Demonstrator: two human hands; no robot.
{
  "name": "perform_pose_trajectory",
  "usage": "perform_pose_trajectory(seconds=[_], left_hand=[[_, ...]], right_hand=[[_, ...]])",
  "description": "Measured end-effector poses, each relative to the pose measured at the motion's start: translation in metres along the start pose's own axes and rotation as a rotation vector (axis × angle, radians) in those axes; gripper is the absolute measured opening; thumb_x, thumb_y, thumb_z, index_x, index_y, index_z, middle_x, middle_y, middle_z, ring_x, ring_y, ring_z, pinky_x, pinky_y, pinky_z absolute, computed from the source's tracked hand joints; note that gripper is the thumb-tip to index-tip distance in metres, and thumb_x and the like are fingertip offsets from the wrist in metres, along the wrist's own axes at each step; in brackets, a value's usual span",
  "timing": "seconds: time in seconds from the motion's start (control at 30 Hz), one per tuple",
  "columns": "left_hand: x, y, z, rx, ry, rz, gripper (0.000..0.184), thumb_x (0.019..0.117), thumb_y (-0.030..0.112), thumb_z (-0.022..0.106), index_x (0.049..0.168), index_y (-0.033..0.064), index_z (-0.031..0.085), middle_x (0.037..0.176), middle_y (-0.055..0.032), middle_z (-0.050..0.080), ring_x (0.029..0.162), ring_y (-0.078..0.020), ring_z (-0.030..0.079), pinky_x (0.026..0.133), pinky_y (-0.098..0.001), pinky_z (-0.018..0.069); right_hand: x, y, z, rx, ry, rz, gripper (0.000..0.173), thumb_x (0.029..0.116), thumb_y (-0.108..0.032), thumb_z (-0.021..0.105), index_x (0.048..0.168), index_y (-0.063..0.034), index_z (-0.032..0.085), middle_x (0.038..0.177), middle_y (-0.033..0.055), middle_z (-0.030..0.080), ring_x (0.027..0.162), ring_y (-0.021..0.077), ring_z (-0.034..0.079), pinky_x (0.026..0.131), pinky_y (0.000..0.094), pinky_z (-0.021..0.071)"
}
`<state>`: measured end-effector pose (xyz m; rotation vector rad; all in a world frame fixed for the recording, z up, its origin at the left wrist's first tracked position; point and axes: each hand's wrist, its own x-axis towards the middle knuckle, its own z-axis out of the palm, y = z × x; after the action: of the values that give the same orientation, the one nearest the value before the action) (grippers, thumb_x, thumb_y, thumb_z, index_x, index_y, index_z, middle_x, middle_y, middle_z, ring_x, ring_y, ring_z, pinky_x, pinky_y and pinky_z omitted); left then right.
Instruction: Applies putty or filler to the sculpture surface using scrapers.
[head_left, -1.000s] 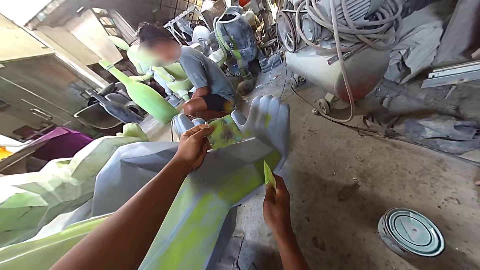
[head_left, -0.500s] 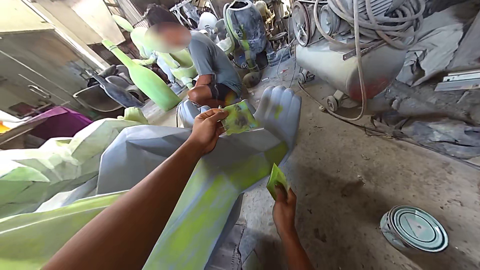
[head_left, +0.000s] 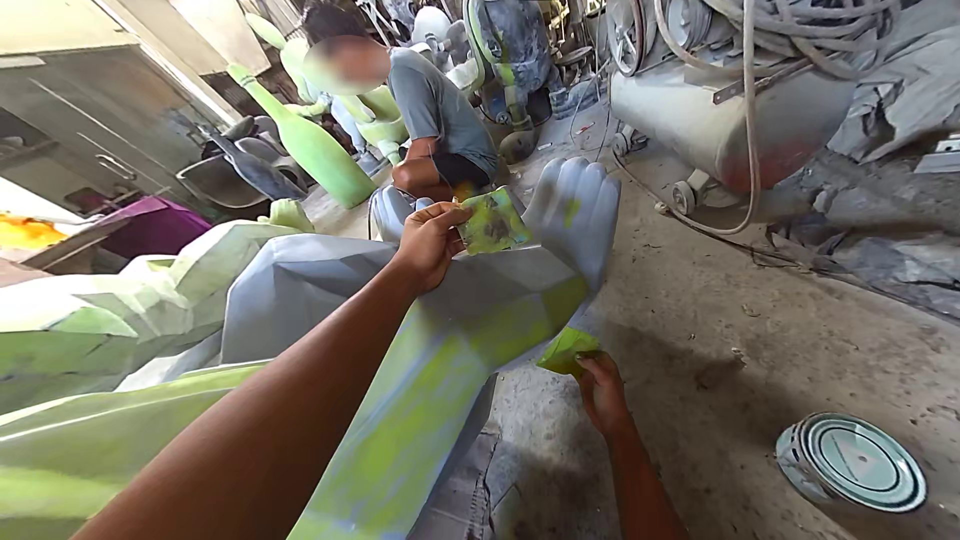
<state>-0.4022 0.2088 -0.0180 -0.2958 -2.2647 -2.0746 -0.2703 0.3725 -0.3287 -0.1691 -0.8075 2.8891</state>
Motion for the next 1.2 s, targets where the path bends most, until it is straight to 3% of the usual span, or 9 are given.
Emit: perform_pose_trajectory(seconds=[0.17,0.33,0.53,0.67,0.8,1.03,1.1,1.2], left_hand=[[0.0,0.0,0.0,0.001,-0.006,-0.003,0.01,0.1022,0.009,0.059,0.098,0.0029,0.065,0.093,-0.0105,0.074,0.079,-0.0187,0.073,0.074,-0.0354,0.0631],[0.001,-0.001,-0.002,0.003,-0.009,0.01,0.01,0.1023,0.01,0.06,0.099,0.003,0.066,0.094,-0.0104,0.074,0.079,-0.0188,0.073,0.075,-0.0352,0.0629],[0.001,-0.001,-0.002,0.005,-0.01,0.009,0.01,0.1024,0.01,0.059,0.1,0.0028,0.066,0.094,-0.0104,0.074,0.079,-0.0187,0.073,0.075,-0.0359,0.063],[-0.001,0.0,0.0,0.013,-0.015,0.008,0.01,0.1027,0.01,0.059,0.099,0.0038,0.065,0.093,-0.0094,0.073,0.08,-0.018,0.072,0.075,-0.0353,0.0624],[0.001,-0.002,-0.002,0.007,-0.029,0.013,0.011,0.1032,0.01,0.058,0.102,0.0022,0.065,0.095,-0.0111,0.074,0.082,-0.02,0.073,0.077,-0.0374,0.0631],[0.002,-0.002,-0.001,-0.009,-0.028,0.016,0.011,0.1021,0.01,0.059,0.096,0.0022,0.064,0.091,-0.0117,0.073,0.077,-0.0197,0.072,0.072,-0.0361,0.0625],[0.004,-0.003,-0.002,-0.014,-0.036,0.019,0.011,0.1023,0.01,0.059,0.097,0.0019,0.064,0.092,-0.0125,0.073,0.078,-0.0203,0.072,0.073,-0.0369,0.0621],[0.004,-0.004,-0.001,-0.015,-0.031,0.031,0.011,0.102,0.01,0.059,0.095,0.0021,0.064,0.09,-0.0121,0.072,0.077,-0.0201,0.072,0.071,-0.0369,0.062]], right_hand=[[0.001,0.005,0.007,-0.095,-0.123,-0.042,0.029,0.0955,-0.004,0.06,0.124,-0.0038,0.065,0.116,0.0147,0.069,0.106,0.025,0.067,0.096,0.0454,0.0561],[0.004,0.0,0.019,-0.247,-0.251,-0.072,0.03,0.0954,-0.002,0.065,0.126,-0.0023,0.066,0.117,0.0156,0.07,0.108,0.026,0.069,0.099,0.045,0.0566],[-0.012,-0.017,0.053,-0.501,-0.408,-0.178,0.027,0.0935,-0.004,0.069,0.12,-0.0032,0.068,0.108,0.011,0.074,0.101,0.022,0.072,0.093,0.0419,0.0606],[-0.019,-0.023,0.072,-0.698,-0.531,-0.229,0.027,0.0934,-0.009,0.071,0.12,-0.0073,0.068,0.11,0.005,0.074,0.105,0.0155,0.071,0.097,0.0399,0.0596],[-0.023,-0.031,0.079,-0.852,-0.657,-0.315,0.019,0.0934,-0.01,0.071,0.112,-0.0108,0.072,0.11,0.0004,0.072,0.103,0.0105,0.07,0.094,0.0352,0.0607],[-0.042,-0.015,0.087,-1.101,-0.898,-0.302,0.019,0.0999,-0.021,0.061,0.112,-0.0169,0.075,0.111,-0.0031,0.072,0.111,0.0078,0.066,0.101,0.0359,0.0552],[-0.051,-0.012,0.084,-1.061,-0.912,-0.285,0.02,0.1005,-0.022,0.06,0.112,-0.0166,0.075,0.111,-0.0032,0.072,0.109,0.007,0.066,0.1,0.0345,0.0555],[-0.055,-0.019,0.069,-0.823,-0.771,-0.347,0.016,0.0979,-0.012,0.065,0.111,-0.0085,0.073,0.106,0.002,0.073,0.103,0.0133,0.069,0.095,0.0381,0.0599]])
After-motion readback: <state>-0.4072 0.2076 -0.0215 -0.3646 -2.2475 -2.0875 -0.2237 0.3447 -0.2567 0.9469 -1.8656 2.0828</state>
